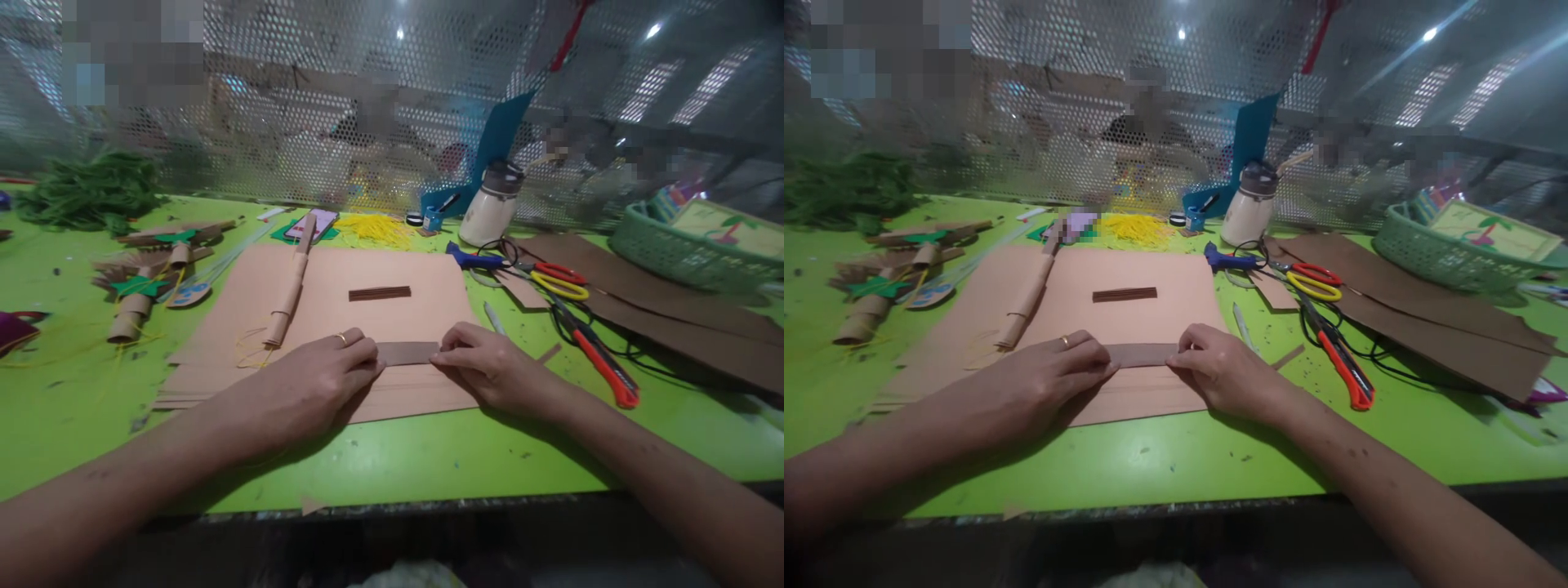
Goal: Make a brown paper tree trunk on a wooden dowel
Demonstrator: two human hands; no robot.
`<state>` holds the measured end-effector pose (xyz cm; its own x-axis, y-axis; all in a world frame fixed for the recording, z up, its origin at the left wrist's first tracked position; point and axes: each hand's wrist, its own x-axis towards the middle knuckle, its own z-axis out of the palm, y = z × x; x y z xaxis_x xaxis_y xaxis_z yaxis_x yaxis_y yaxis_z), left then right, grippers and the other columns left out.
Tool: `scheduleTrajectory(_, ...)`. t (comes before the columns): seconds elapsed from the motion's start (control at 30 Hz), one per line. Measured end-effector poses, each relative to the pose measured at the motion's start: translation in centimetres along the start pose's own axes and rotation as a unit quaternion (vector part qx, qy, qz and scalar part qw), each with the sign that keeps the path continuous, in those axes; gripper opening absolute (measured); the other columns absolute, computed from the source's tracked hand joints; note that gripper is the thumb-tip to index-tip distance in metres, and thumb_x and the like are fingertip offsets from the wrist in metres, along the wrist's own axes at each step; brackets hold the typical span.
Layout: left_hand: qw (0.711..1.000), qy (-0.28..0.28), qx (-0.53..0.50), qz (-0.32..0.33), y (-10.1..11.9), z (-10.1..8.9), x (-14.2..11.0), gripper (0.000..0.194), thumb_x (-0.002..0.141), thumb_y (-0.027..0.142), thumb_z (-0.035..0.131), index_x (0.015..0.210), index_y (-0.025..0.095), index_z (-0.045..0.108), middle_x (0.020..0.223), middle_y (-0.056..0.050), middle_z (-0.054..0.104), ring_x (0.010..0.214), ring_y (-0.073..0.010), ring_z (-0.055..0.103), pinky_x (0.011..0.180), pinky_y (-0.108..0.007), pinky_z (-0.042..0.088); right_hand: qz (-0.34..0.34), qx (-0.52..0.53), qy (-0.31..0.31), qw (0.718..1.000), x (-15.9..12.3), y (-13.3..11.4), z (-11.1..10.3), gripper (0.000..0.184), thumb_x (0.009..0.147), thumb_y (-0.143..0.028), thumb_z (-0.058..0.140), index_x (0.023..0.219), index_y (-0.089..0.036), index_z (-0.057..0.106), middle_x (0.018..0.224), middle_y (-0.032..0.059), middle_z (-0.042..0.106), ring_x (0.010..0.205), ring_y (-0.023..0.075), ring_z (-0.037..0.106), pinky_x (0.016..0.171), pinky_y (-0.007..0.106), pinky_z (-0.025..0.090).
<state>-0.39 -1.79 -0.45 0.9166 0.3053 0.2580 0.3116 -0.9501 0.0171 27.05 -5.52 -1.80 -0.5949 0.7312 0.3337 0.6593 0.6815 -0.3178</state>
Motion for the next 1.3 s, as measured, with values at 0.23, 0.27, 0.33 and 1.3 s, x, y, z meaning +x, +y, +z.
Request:
scheduleTrajectory(0.23, 0.998, -0.02, -0.038, -0.044, -0.3, 0.2, -0.1, 0.028, 0.096, 0.013, 0.038, 0.091, 0.014, 0.066, 0.088, -0.009, 0.057, 0.083, -0.0204, 0.049, 0.072, -0.035, 0.043, 0.003, -0.016, 0.001, 1.0, -0.4, -0.4, -0.3, 0.025, 0.097, -0.02, 0.047, 0.099, -0.015, 0.071, 0.092, 0.0123, 0.062, 0.084, 0.0192, 0.057, 0.07, 0.031, 0.047)
scheduleTrajectory(0.27, 0.998, -0.022, -0.042, -0.044, -0.4, 0.2, -0.2, 0.029, 0.097, 0.014, 0.038, 0.089, 0.014, 0.065, 0.088, -0.009, 0.057, 0.083, -0.0203, 0.049, 0.073, -0.035, 0.043, 0.005, -0.017, -0.002, 1.0, -0.4, -0.4, -0.3, 0.025, 0.097, -0.019, 0.047, 0.1, -0.015, 0.071, 0.092, 0.0124, 0.062, 0.084, 0.0193, 0.057, 0.07, 0.031, 0.048)
scheduleTrajectory(0.33, 0.997, -0.026, -0.052, -0.05, -0.5, -0.1, -0.4, 0.03, 0.098, 0.015, 0.036, 0.086, 0.014, 0.065, 0.089, -0.009, 0.058, 0.084, -0.0201, 0.049, 0.074, -0.035, 0.043, 0.008, -0.017, -0.006, 1.0, -0.5, -0.5, -0.4, 0.025, 0.096, -0.018, 0.047, 0.102, -0.015, 0.071, 0.094, 0.0128, 0.062, 0.086, 0.0197, 0.057, 0.071, 0.032, 0.048)
scheduleTrajectory(1.3, 0.995, -0.041, 0.022, -0.09, -0.2, -0.2, 5.5, 0.025, 0.081, 0.013, 0.045, 0.067, 0.016, 0.065, 0.067, -0.004, 0.061, 0.06, -0.0144, 0.054, 0.059, -0.029, 0.037, -0.07, -0.18, -0.003, 0.981, 2.5, -0.9, 0.9, 0.02, 0.089, -0.01, 0.047, 0.075, -0.014, 0.061, 0.072, 0.0058, 0.054, 0.068, 0.0164, 0.042, 0.059, 0.031, 0.03)
